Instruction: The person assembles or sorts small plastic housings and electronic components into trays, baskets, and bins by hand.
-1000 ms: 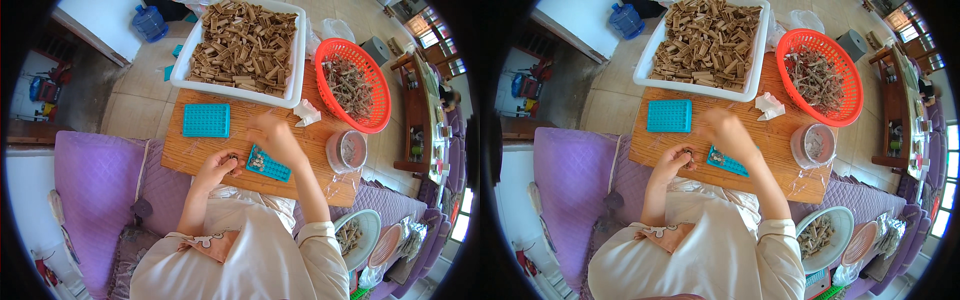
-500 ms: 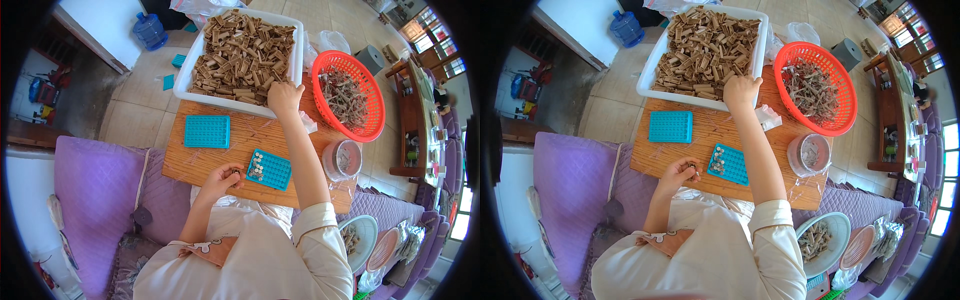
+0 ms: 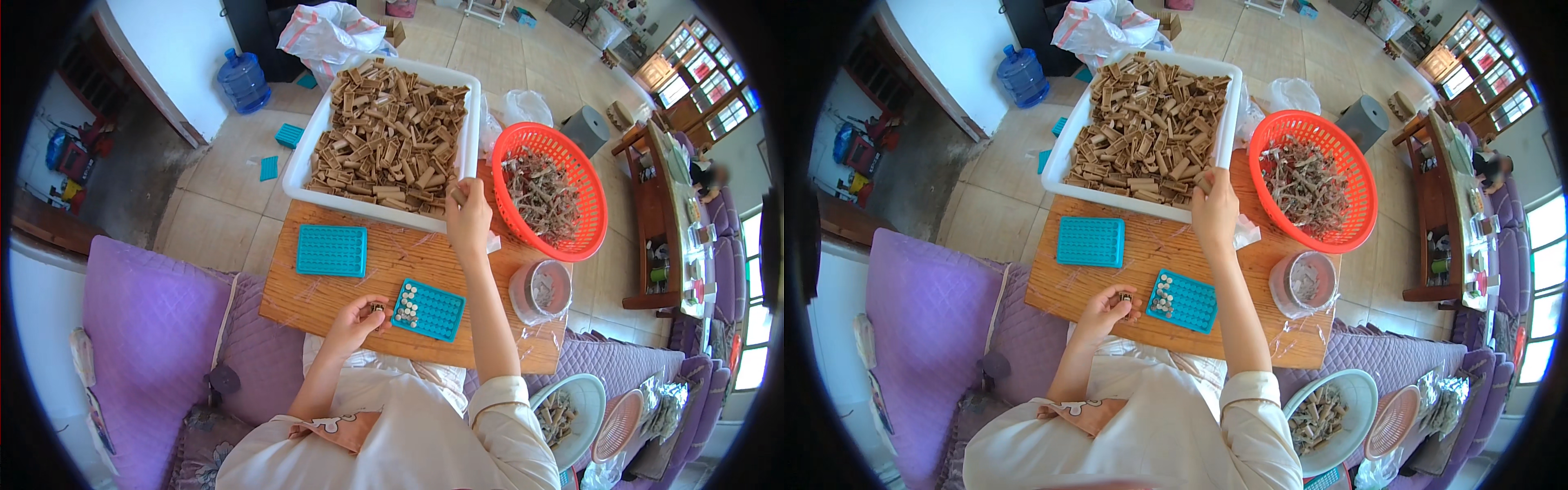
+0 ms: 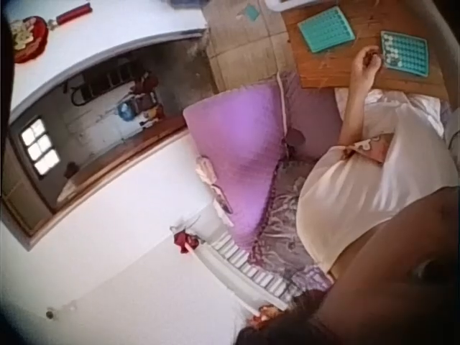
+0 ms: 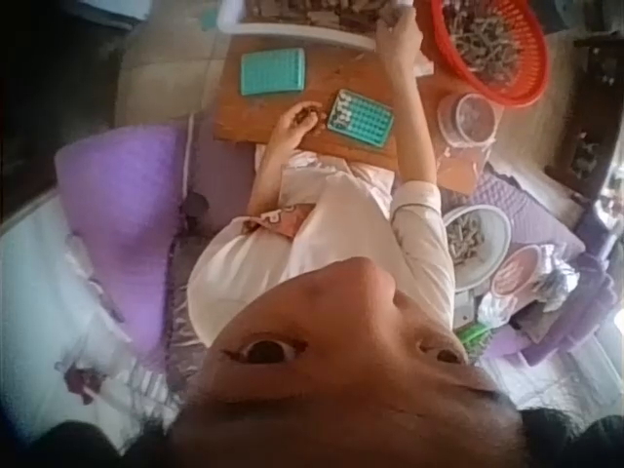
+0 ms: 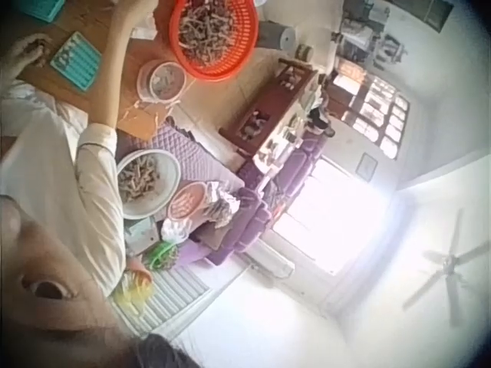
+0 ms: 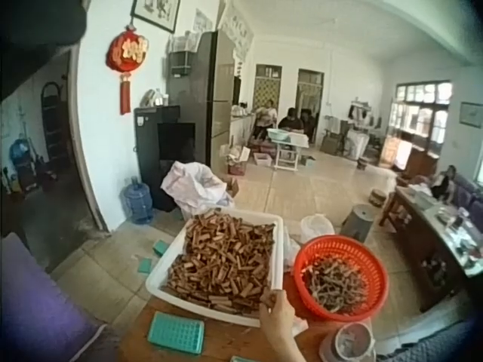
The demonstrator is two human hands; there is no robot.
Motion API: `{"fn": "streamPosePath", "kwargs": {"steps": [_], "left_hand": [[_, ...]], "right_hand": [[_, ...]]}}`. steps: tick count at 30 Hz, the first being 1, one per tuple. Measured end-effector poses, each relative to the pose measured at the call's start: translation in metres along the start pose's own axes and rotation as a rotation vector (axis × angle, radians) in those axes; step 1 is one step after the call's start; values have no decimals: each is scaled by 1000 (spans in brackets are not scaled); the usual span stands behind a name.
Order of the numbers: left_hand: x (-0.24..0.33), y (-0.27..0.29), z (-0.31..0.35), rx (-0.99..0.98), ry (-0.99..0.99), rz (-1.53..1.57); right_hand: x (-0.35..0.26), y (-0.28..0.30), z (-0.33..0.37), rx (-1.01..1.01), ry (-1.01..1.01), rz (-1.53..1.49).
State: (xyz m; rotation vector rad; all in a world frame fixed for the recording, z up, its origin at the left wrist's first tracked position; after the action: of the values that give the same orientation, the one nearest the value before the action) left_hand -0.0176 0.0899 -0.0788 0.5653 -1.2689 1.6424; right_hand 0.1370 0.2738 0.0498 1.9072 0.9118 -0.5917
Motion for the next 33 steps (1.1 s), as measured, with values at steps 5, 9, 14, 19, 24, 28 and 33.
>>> {"fn": "streamPosePath", "kwargs": {"steps": [5,9,14,19,24,28,33], "left_hand": [[0,6,-2,70,-28,-12],[2,5,-1,104,-45,-9],[8,1,1,101,-92,46],[8,-5,1,86,-101,20],[16,-18,8,147,-53,224],[39,-30,10,157,-187,304],[69,-50,19,122,-356,254]], "right_hand": [[12,20,23,-70,-189,21],[45,19,41,-113,-315,-227],[57,27,56,-84,-317,-120],[44,39,63,-61,-230,3],[39,37,93,-93,-516,-419],[6,26,132,-157,-599,-734],[-41,17,162,-210,-585,-1091]]}}
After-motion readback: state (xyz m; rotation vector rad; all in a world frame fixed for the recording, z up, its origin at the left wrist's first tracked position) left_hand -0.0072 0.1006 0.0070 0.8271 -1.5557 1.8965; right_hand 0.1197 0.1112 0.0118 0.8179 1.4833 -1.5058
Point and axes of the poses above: each hand's wrist, its own z-axis away from the middle knuckle, its own y-axis out of the back of the hand, x = y × z, the point moved 10 cm from there along -z, towards the middle knuckle
